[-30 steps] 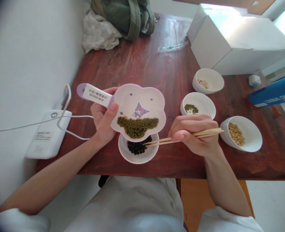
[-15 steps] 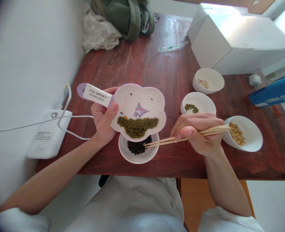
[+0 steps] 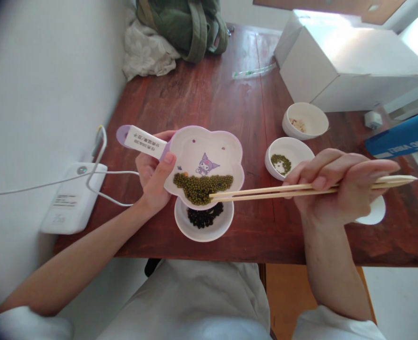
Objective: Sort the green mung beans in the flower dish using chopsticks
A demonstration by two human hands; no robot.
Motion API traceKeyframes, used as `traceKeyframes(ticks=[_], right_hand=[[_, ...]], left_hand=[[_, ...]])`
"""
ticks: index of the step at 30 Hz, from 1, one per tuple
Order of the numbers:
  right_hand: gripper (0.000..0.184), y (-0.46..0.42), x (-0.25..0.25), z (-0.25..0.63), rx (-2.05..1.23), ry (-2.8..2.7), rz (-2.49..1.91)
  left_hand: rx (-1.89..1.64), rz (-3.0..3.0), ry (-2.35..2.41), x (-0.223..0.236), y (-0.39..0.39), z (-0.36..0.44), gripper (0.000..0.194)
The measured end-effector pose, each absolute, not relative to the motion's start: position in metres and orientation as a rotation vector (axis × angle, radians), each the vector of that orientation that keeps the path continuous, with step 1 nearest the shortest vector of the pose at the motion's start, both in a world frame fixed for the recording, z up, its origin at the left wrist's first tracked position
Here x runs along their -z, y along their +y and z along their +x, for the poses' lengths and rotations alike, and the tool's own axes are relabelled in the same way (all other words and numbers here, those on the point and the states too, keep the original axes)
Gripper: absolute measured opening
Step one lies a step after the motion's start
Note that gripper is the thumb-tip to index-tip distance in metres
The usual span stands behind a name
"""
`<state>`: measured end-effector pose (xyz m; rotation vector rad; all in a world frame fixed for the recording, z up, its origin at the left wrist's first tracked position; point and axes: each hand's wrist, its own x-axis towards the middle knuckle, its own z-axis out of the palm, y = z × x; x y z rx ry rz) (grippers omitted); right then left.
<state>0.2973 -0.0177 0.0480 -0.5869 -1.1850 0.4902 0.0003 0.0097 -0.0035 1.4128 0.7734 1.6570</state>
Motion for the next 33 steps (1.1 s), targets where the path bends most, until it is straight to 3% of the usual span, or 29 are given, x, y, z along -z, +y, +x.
traceKeyframes(ticks=[10, 16, 25, 33], right_hand=[[0.070, -0.018, -0.046, 0.284, -0.428, -1.090, -0.662], [0.067, -0.025, -0.046, 0.281, -0.551, -1.365, -0.497], [0.052, -0.052, -0.057, 0.248, -0.788, -1.599, -0.527], [0.040, -0.051, -0.055, 0.241, -0.845, -1.753, -0.525]], left_hand=[[-1.655, 1.445, 0.738, 0.006, 0.008, -0.001, 0.043], [-1.639, 1.428, 0.750, 0.008, 0.009, 0.000, 0.047], [-1.666, 1.426, 0.760, 0.003, 0.009, 0.000, 0.040], [-1.647, 1.395, 0.769, 0.004, 0.009, 0.001, 0.046]])
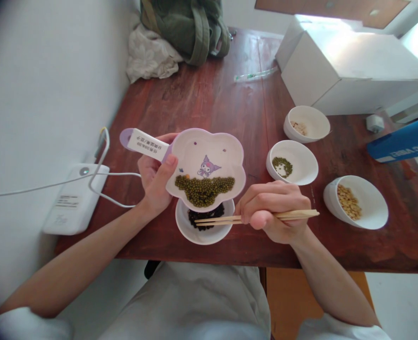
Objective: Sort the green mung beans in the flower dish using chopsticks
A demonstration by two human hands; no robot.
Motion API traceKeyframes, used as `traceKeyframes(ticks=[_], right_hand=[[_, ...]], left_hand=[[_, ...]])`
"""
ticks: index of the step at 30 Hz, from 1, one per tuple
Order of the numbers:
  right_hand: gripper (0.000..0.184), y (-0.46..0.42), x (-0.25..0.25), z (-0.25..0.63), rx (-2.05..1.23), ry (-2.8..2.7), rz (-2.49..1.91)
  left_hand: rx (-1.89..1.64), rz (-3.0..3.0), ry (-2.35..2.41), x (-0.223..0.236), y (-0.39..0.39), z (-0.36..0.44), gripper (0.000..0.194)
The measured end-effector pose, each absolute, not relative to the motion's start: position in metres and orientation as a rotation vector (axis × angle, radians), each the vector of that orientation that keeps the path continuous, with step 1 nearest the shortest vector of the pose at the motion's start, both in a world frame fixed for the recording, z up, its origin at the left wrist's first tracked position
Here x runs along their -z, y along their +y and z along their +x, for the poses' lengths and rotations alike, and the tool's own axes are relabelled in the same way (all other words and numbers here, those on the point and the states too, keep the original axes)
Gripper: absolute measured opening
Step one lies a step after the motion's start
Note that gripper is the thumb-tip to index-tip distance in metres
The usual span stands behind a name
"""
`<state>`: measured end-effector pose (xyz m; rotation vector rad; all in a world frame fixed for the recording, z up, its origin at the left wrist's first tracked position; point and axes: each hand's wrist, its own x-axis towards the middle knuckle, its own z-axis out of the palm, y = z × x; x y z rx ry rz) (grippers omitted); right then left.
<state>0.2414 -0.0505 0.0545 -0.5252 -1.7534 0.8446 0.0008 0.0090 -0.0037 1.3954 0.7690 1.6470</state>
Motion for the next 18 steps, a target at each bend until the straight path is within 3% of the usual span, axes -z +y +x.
traceKeyframes(ticks=[18], right_hand=[[0.042, -0.0543, -0.0488, 0.2433, -0.898, -1.779, -0.625]], left_hand=[[-1.664, 1.413, 0.717, 0.0030, 0.0085, 0.0013, 0.040]])
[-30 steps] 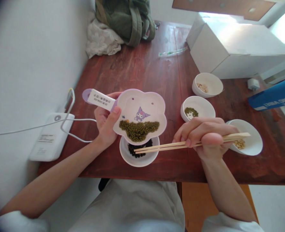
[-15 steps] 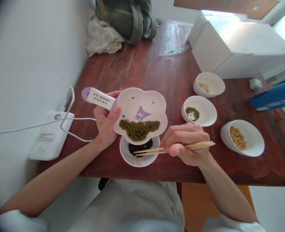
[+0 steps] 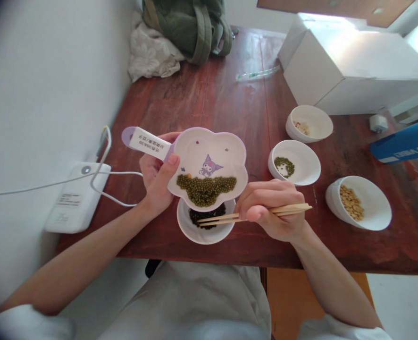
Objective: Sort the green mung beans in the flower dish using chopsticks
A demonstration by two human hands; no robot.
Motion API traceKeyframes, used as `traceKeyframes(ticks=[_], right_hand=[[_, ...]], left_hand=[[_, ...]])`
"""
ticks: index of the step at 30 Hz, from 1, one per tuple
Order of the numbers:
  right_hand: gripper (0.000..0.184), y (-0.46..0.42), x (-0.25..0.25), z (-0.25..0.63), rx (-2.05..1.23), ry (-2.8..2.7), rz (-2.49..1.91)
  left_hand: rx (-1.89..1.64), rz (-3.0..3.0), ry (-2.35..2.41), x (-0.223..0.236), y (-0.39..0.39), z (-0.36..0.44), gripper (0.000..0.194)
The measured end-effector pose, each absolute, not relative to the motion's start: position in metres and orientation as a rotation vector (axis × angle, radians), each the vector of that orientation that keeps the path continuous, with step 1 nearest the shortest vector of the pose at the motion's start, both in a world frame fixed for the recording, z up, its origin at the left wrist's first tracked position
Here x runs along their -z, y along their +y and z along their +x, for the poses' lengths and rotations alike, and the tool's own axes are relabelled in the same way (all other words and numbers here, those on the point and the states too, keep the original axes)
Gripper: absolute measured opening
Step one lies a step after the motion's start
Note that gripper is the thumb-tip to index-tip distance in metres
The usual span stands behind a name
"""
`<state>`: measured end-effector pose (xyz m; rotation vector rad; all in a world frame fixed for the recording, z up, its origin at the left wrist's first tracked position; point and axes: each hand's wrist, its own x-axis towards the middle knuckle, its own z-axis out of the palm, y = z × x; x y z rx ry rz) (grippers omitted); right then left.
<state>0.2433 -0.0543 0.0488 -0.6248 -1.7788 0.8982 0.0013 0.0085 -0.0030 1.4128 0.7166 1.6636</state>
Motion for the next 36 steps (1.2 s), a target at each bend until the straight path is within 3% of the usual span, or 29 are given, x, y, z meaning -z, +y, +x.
traceKeyframes(ticks=[36], right_hand=[[0.034, -0.0537, -0.0558, 0.2518, -0.868, -1.902, -0.702]], left_hand=[[-1.637, 1.391, 0.721, 0.0040, 0.0078, 0.0017, 0.040]])
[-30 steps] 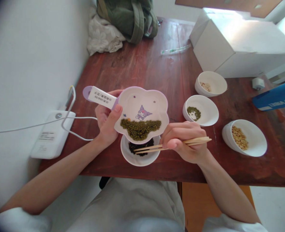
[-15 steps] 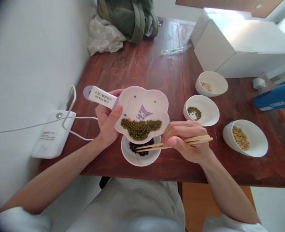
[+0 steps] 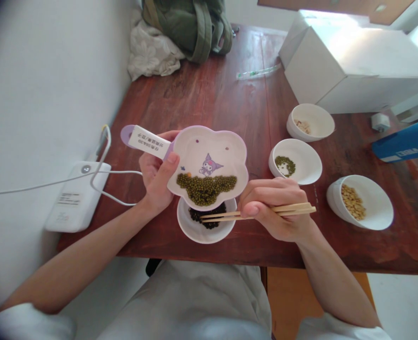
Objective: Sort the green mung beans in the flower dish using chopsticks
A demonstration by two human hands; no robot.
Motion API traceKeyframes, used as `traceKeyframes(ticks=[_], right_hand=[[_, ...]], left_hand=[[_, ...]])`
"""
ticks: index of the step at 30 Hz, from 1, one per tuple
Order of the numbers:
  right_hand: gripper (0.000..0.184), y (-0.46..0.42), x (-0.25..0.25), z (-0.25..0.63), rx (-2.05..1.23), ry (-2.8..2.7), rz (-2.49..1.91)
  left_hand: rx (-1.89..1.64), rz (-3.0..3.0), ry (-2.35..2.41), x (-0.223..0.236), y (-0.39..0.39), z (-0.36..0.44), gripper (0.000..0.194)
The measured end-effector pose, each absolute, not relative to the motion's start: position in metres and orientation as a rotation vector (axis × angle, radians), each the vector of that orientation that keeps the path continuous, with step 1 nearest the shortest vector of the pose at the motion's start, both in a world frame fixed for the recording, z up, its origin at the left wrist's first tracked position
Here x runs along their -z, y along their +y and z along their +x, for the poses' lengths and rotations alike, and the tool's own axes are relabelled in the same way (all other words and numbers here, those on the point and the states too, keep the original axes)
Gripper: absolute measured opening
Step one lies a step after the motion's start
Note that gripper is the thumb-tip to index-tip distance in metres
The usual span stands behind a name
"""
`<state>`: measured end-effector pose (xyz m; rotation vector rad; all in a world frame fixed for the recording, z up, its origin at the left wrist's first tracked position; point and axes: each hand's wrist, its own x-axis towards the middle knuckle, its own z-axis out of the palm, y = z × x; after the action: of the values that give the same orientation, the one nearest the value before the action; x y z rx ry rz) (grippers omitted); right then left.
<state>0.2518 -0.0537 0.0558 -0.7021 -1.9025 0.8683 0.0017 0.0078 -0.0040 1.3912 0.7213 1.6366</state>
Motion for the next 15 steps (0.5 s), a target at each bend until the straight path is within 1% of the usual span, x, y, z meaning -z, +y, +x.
traceKeyframes(ticks=[6, 15], right_hand=[[0.033, -0.0544, -0.0555, 0.2506, -0.843, -1.891, -0.679], [0.031, -0.0566, -0.0531, 0.2502, -0.825, -1.861, -0.663]], left_hand=[[-1.635, 1.388, 0.747, 0.0036, 0.0089, 0.0018, 0.044], [-1.639, 1.389, 0.757, 0.0046, 0.0088, 0.0011, 0.045]])
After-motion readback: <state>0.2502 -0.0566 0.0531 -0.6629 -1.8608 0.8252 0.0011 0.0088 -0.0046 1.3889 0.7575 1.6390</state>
